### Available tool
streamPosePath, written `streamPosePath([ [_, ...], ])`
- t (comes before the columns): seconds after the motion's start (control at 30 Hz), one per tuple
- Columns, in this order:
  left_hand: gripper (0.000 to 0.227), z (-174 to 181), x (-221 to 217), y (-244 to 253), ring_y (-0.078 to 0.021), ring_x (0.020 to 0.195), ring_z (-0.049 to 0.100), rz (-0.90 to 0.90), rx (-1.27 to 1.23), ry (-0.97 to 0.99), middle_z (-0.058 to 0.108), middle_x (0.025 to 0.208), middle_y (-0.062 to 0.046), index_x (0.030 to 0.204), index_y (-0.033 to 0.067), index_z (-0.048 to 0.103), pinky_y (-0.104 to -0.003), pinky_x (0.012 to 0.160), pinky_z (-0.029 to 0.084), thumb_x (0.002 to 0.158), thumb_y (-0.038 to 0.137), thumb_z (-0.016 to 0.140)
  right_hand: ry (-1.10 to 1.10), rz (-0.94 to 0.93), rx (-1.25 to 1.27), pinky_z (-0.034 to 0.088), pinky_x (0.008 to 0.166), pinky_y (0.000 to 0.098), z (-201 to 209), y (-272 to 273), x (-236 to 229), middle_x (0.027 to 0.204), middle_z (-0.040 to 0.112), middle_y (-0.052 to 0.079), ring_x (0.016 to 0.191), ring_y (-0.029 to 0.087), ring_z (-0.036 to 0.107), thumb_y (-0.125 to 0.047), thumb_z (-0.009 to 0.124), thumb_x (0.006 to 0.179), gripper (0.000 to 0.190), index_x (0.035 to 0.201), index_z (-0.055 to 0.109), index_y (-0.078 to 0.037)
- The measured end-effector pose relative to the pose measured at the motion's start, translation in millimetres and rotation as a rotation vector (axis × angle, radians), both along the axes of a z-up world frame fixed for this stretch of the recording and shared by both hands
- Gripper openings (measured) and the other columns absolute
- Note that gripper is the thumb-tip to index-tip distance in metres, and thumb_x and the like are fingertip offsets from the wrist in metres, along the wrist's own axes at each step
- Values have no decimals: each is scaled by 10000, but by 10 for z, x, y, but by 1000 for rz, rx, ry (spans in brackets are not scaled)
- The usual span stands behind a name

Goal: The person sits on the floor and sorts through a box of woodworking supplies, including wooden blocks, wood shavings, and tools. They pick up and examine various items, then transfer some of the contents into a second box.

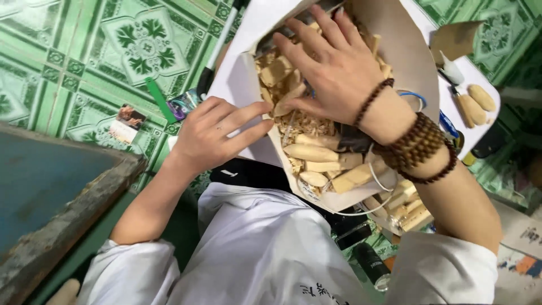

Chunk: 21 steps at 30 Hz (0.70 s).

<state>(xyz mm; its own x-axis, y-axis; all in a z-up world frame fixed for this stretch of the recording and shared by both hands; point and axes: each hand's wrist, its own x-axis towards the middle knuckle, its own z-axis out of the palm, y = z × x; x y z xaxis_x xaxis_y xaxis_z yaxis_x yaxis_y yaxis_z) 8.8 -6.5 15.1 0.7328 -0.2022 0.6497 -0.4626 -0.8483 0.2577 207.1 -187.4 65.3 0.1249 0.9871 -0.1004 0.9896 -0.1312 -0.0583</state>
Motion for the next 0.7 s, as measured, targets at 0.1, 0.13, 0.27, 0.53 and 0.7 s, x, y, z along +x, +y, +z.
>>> streamPosePath([
  [0.1, 151, -66, -58, 7, -177, 669, 565, 5, -42, -4, 696, 1264, -57, 1136, 110, 680, -320, 650, 472, 1057, 15, 594, -179, 43, -49, 316, 1148, 588, -169, 73, -46, 1371, 617, 198, 1296, 402, 507, -846, 659, 827, 1062, 1558, 518, -89],
  [0.13, 159, -114, -67, 9, -185, 675, 550, -11, -81, -16, 683, 1299, -58, 1180, 91, 661, -324, 656, 472, 1062, -1, 605, -323, 27, -110, 389, 1115, 544, -206, 87, -62, 1230, 658, 177, 1133, 345, 617, -956, 586, 794, 1107, 1503, 563, -106],
  [0.27, 202, -129, -98, 11, -161, 690, 547, 32, -52, 2, 683, 1298, -22, 1181, 130, 665, -294, 661, 476, 1054, -9, 592, -303, -8, -243, 482, 1083, 493, -141, -101, -171, 1283, 644, 179, 1160, 329, 616, -968, 391, 896, 933, 1275, 656, -157],
  [0.53, 207, -175, -89, 16, -168, 715, 560, -21, -77, 34, 673, 1353, -41, 1220, 129, 626, -299, 678, 493, 1082, 2, 538, 270, -58, -85, 560, 908, 477, 116, -356, -127, 1074, 740, 120, 1002, 310, 697, -601, 574, 965, 601, 1196, 698, -61],
  [0.7, 259, -177, -101, 18, -167, 725, 561, -16, -68, 39, 659, 1370, -38, 1255, 129, 638, -299, 684, 488, 1076, -16, 519, -12, -216, -1, 485, 1008, 536, -92, -345, 67, 1429, 607, 216, 1284, 407, 543, -492, 600, 1078, 554, 1372, 626, -24],
])
